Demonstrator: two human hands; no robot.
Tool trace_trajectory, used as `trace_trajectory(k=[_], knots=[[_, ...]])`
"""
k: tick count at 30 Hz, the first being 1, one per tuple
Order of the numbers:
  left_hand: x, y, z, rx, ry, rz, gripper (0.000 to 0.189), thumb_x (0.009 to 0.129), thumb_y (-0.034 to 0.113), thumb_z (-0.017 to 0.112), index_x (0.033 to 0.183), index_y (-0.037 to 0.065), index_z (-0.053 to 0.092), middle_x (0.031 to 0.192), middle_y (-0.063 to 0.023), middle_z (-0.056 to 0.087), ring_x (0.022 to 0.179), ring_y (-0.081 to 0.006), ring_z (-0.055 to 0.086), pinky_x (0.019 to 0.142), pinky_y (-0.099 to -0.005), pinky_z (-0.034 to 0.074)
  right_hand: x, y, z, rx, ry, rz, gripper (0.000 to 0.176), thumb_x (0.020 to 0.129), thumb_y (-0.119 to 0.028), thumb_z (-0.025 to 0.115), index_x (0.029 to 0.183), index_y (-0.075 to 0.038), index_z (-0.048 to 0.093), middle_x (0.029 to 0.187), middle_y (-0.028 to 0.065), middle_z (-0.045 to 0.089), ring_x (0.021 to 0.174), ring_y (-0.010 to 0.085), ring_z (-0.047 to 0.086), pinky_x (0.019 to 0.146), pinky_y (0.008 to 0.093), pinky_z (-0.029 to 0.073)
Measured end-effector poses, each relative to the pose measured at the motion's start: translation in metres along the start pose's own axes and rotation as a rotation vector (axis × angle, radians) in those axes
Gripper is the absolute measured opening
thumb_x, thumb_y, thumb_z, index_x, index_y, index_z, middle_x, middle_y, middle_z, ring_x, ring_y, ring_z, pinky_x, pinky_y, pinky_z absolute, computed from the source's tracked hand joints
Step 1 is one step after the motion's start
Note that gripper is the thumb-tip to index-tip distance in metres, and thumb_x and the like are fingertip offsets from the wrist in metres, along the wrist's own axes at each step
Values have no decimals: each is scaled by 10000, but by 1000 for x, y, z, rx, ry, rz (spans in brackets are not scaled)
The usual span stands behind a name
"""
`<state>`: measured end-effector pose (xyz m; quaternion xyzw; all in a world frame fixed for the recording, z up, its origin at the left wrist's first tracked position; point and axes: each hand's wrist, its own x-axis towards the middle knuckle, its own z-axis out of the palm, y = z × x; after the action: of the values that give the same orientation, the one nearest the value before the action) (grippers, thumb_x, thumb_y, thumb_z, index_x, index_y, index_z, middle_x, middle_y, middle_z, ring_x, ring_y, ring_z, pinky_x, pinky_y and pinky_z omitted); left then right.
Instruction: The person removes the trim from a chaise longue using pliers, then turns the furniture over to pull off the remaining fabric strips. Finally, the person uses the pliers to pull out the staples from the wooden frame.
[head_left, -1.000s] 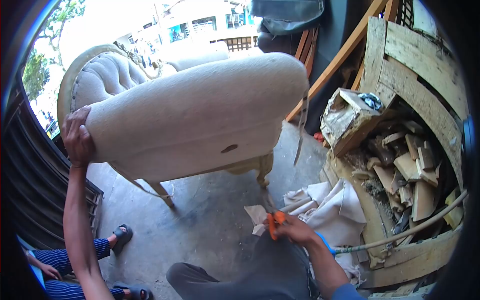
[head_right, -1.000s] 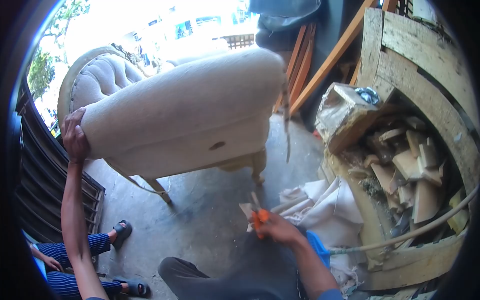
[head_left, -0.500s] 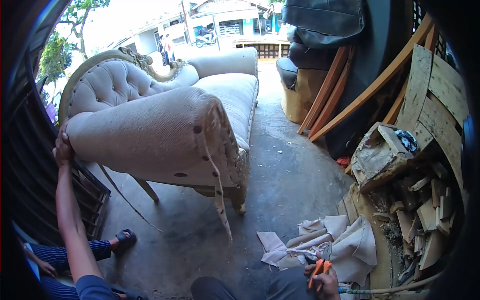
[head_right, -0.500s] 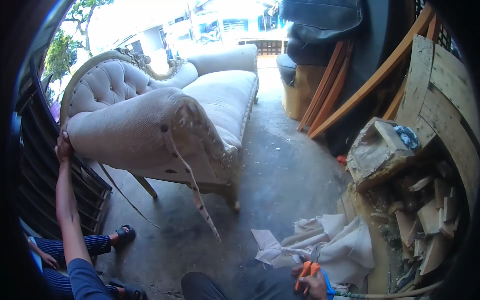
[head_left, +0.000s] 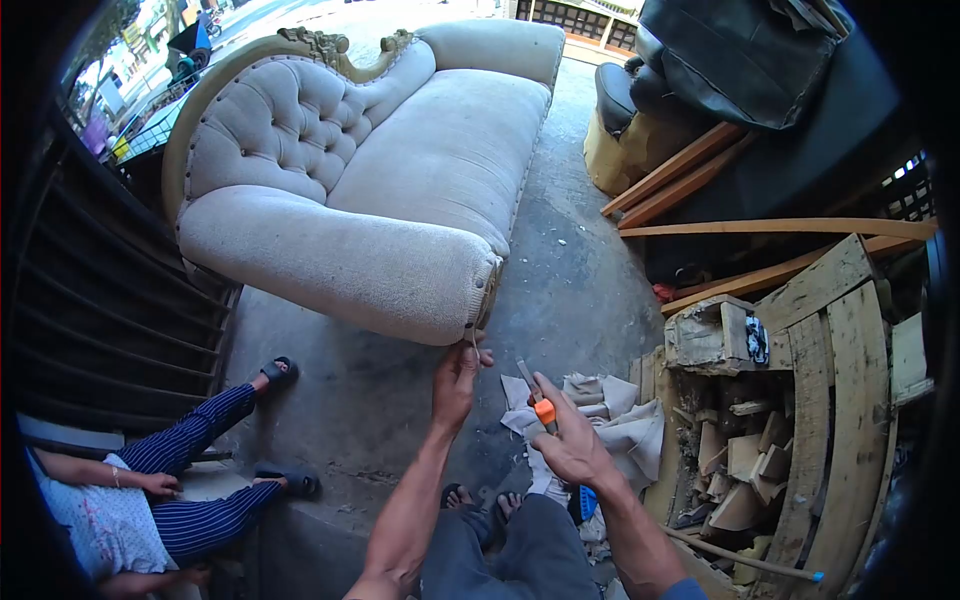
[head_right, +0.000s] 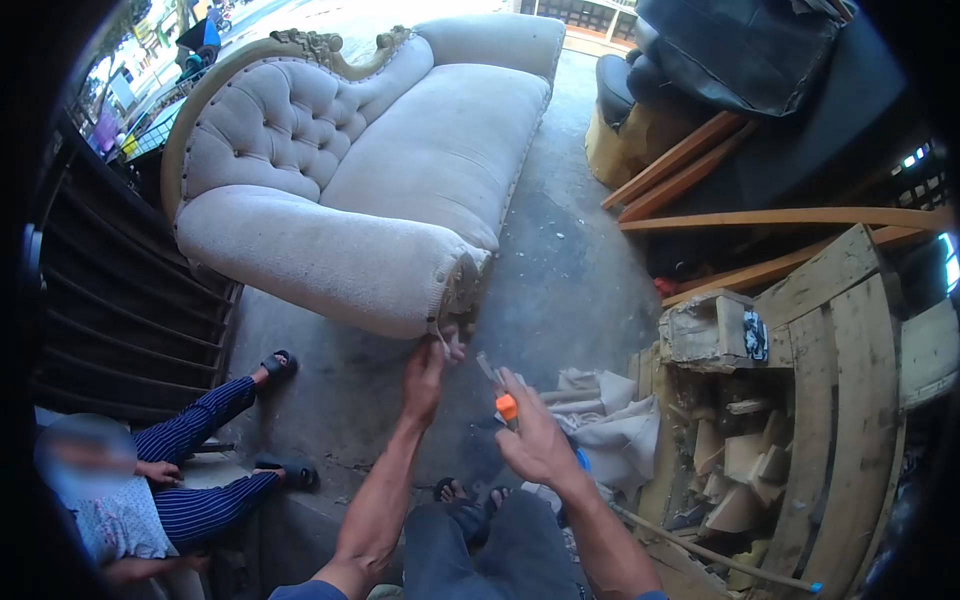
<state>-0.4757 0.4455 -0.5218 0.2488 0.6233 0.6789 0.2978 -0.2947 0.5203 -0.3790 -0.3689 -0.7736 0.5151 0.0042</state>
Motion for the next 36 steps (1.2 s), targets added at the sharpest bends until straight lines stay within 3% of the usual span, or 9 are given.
trace_trajectory(k=[2,11,17,23,25,28,31,34,36], knots=[[-17,30,10,45,180,-78,348,1022,333,594,981,0,687,753,14,607,712,-79,514,656,-256,438,10,-29,-10,23,-28,3,829,778,-122,585,1542,-13,285,1388,228,500,1283,375,503,1079,409,396],[-44,114,5,270,229,-264,235,951,242,662,965,9,688,735,-64,625,675,-138,554,653,-323,460,54,-29,5,-93,-176,-70,768,776,-147,570,1495,18,355,1340,286,550,1281,399,524,1084,427,397],[-14,146,-22,464,510,-116,245,951,192,569,1089,45,708,1121,-112,607,1003,-236,620,884,-352,498,61,-45,-4,-60,-308,170,640,806,-223,569,1397,0,461,1183,307,638,1170,467,583,1015,451,437],[135,149,-25,332,1142,-517,639,960,399,586,1343,-24,298,1369,-260,318,1276,-379,401,999,-489,412,32,-132,-97,-72,-442,523,528,827,-326,583,1206,42,569,1136,334,642,1135,462,608,972,458,457],[131,142,-34,579,1190,-368,687,937,459,617,1294,-9,262,1326,-286,332,1249,-427,405,986,-504,410,35,-102,-71,-139,-422,357,319,780,-235,603,1005,-9,585,907,166,644,883,276,636,796,395,487],[128,129,-39,608,1275,-270,636,938,412,642,1264,-26,316,1221,-275,410,1139,-431,469,962,-503,410,101,-174,-97,-90,-757,417,258,792,-213,569,947,-7,565,818,151,638,804,243,630,724,405,478],[131,126,-40,591,1303,-185,576,928,335,649,1248,-26,334,1170,-250,426,1081,-408,498,905,-505,433,147,-146,-101,-312,-689,90,565,816,-308,562,1277,19,562,1103,344,654,1096,469,628,945,515,482],[128,130,-42,781,1306,-221,521,955,328,606,1234,-11,326,1165,-252,424,1056,-400,503,896,-502,432,145,-165,-115,-479,-861,184,567,828,-294,572,1291,26,504,1123,361,635,1055,480,643,917,510,502],[135,147,-39,677,1297,-227,508,963,326,598,1233,-9,328,1166,-257,421,1067,-400,491,912,-496,422,155,-156,-126,-503,-825,-208,404,866,-249,565,1174,2,492,1010,299,655,923,458,672,782,528,523]])
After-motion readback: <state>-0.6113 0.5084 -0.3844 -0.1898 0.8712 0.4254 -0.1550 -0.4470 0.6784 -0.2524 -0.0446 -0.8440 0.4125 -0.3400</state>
